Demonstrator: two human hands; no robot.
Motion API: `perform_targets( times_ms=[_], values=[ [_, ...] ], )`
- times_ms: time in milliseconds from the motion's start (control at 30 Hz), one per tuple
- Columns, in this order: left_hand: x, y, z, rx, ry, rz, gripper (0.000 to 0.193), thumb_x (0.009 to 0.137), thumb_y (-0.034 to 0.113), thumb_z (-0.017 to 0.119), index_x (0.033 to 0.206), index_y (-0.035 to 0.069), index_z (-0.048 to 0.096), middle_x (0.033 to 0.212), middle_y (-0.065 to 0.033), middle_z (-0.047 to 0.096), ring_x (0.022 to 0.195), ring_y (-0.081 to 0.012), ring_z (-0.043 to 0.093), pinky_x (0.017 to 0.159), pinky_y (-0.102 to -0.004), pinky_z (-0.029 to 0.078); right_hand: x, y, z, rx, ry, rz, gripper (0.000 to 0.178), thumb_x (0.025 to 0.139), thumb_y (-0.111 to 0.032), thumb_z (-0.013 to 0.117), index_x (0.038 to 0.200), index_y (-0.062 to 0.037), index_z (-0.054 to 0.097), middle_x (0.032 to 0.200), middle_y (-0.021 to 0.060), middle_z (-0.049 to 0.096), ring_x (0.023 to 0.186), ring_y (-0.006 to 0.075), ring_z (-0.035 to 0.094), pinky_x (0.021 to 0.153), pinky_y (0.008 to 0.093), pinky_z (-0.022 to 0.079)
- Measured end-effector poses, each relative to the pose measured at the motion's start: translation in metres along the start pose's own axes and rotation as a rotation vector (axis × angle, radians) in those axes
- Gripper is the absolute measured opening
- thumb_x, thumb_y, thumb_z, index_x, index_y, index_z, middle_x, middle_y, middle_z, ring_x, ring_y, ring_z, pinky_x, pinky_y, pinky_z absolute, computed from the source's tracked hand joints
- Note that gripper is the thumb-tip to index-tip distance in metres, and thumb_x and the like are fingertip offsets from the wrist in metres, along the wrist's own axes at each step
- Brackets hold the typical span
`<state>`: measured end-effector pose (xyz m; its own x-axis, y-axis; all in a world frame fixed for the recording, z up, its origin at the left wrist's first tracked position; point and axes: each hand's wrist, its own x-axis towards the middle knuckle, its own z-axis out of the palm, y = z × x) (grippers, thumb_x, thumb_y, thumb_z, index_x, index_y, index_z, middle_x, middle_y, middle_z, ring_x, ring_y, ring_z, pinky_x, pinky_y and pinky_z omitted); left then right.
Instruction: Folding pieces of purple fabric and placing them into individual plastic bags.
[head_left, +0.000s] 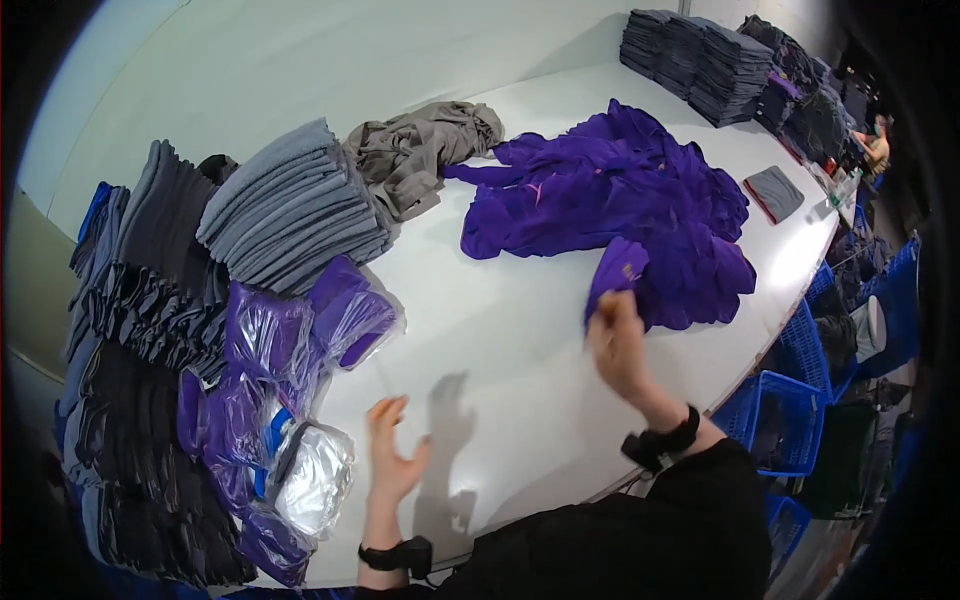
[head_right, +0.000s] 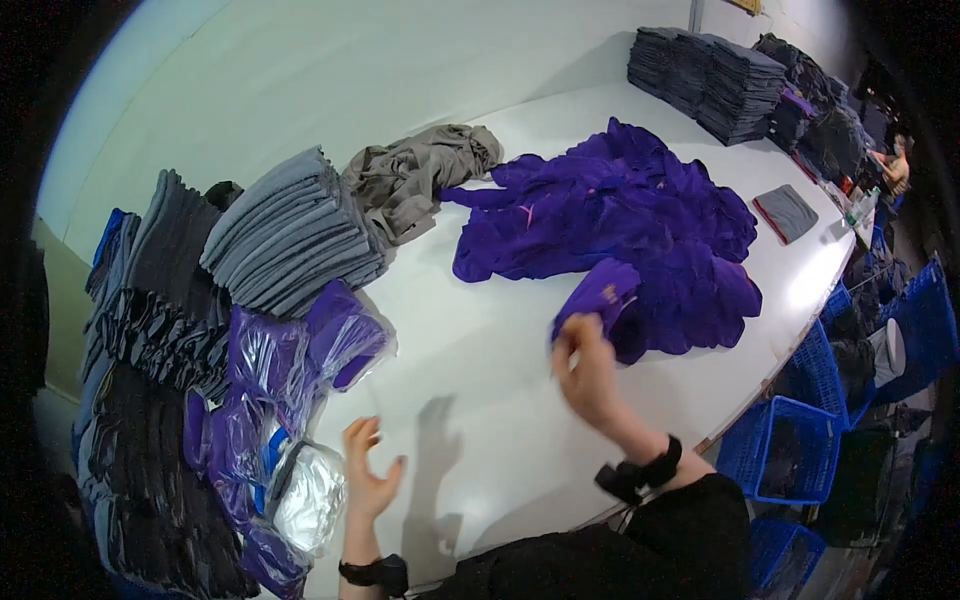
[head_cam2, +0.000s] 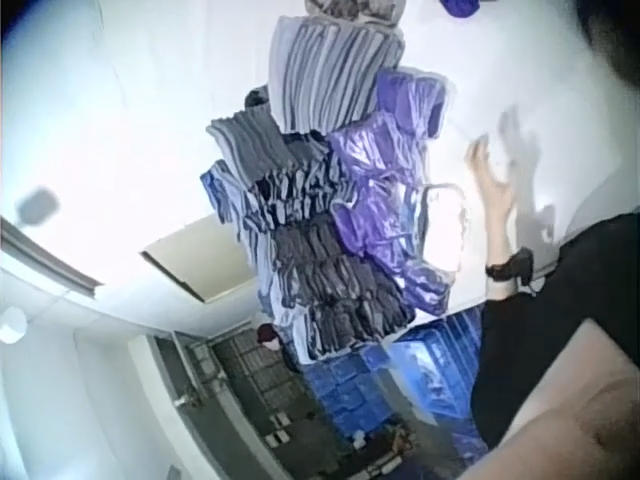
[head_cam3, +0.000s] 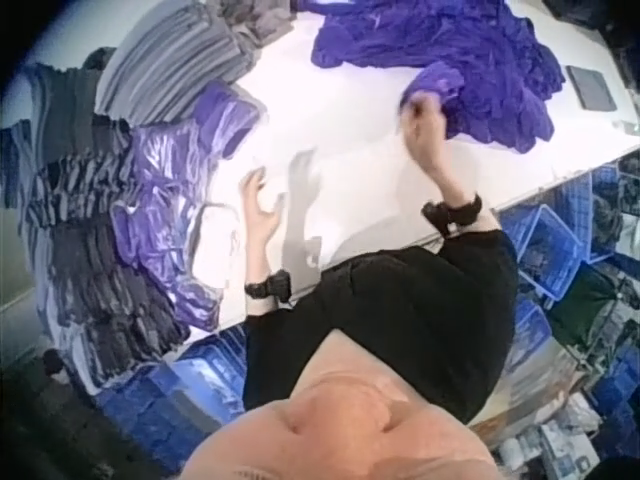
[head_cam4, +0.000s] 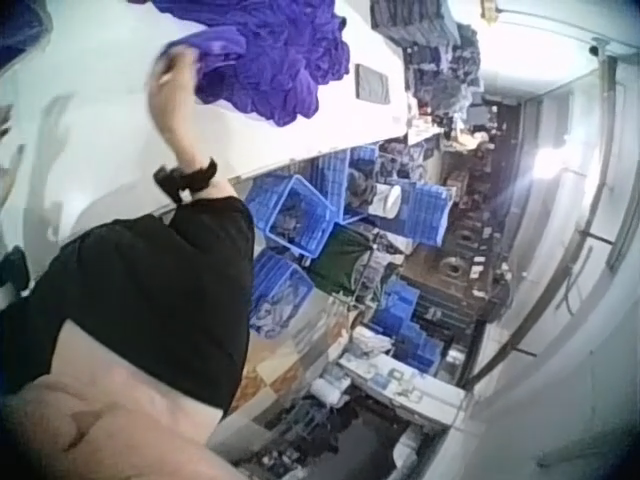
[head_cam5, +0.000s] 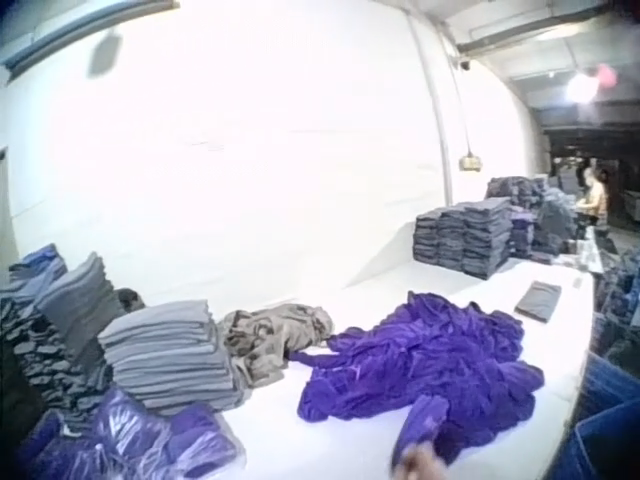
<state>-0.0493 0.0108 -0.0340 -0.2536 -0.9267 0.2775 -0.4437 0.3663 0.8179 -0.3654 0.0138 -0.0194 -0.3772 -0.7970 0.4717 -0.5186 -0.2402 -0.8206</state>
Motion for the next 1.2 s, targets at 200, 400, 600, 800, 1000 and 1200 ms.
perform_targets(
  times_ms=[200, 400, 600, 800, 1000, 1200],
  values=[
    [0.053, 0.098, 0.076, 0.108, -0.515, 0.690, 0.040, 0.063, 0.022, 0.065, 0.101, 0.019, 0.058, 0.104, -0.0030, 0.056, 0.114, -0.0256, 0.039, 0.101, -0.0500, 0.021, -0.009, -0.121, -0.029, 0.603, -1.613, -0.241, 0.006, 0.080, -0.007, 0.054, 0.082, -0.0025, 0.050, 0.078, 0.0149, 0.054, 0.069, 0.0325, 0.053, 0.057, 0.0363, 0.041],
    [0.007, 0.066, 0.103, -0.274, -0.798, 0.198, 0.033, 0.067, 0.008, 0.065, 0.100, 0.009, 0.058, 0.082, -0.0042, 0.060, 0.078, -0.0189, 0.059, 0.079, -0.0343, 0.046, 0.002, -0.069, -0.093, 0.777, -0.023, 0.124, 0.024, 0.094, -0.019, 0.039, 0.108, -0.0042, 0.051, 0.093, 0.0037, 0.056, 0.074, 0.0054, 0.053, 0.057, 0.0161, 0.045],
    [-0.008, 0.023, 0.086, -0.791, -0.390, -0.506, 0.027, 0.077, 0.007, 0.065, 0.101, 0.000, 0.057, 0.089, -0.0050, 0.061, 0.080, -0.0108, 0.057, 0.071, -0.0259, 0.047, -0.124, 0.055, 0.049, 1.287, -0.828, 1.080, 0.077, 0.076, -0.066, 0.048, 0.119, -0.0026, 0.043, 0.115, 0.0100, 0.051, 0.114, 0.0248, 0.041, 0.100, 0.0473, 0.027],
    [-0.036, -0.020, 0.082, -0.397, -0.414, -0.229, 0.029, 0.069, 0.011, 0.063, 0.094, 0.000, 0.057, 0.086, -0.0136, 0.059, 0.078, -0.0214, 0.057, 0.068, -0.0327, 0.046, -0.108, 0.013, 0.066, 0.626, -1.048, 0.771, 0.039, 0.087, -0.030, 0.053, 0.114, -0.0014, 0.050, 0.106, 0.0057, 0.056, 0.101, 0.0165, 0.050, 0.091, 0.0333, 0.038],
    [0.000, 0.055, 0.000, -0.701, -0.115, -0.289, 0.034, 0.074, -0.005, 0.051, 0.107, -0.002, 0.052, 0.102, -0.0105, 0.058, 0.087, -0.0148, 0.058, 0.078, -0.0282, 0.047, -0.062, -0.030, 0.034, 1.157, -0.708, 0.888, 0.046, 0.085, -0.024, 0.056, 0.122, 0.0007, 0.043, 0.114, 0.0138, 0.054, 0.106, 0.0203, 0.052, 0.090, 0.0358, 0.042],
    [-0.029, 0.044, 0.013, -0.543, -0.160, -0.490, 0.031, 0.087, 0.003, 0.050, 0.117, 0.006, 0.042, 0.079, 0.0011, 0.051, 0.068, -0.0037, 0.047, 0.060, -0.0177, 0.040, -0.108, -0.005, 0.029, 1.515, -0.643, 1.149, 0.066, 0.070, -0.020, 0.069, 0.127, -0.0034, 0.040, 0.126, 0.0115, 0.047, 0.115, 0.0282, 0.045, 0.099, 0.0445, 0.034]
  ],
)
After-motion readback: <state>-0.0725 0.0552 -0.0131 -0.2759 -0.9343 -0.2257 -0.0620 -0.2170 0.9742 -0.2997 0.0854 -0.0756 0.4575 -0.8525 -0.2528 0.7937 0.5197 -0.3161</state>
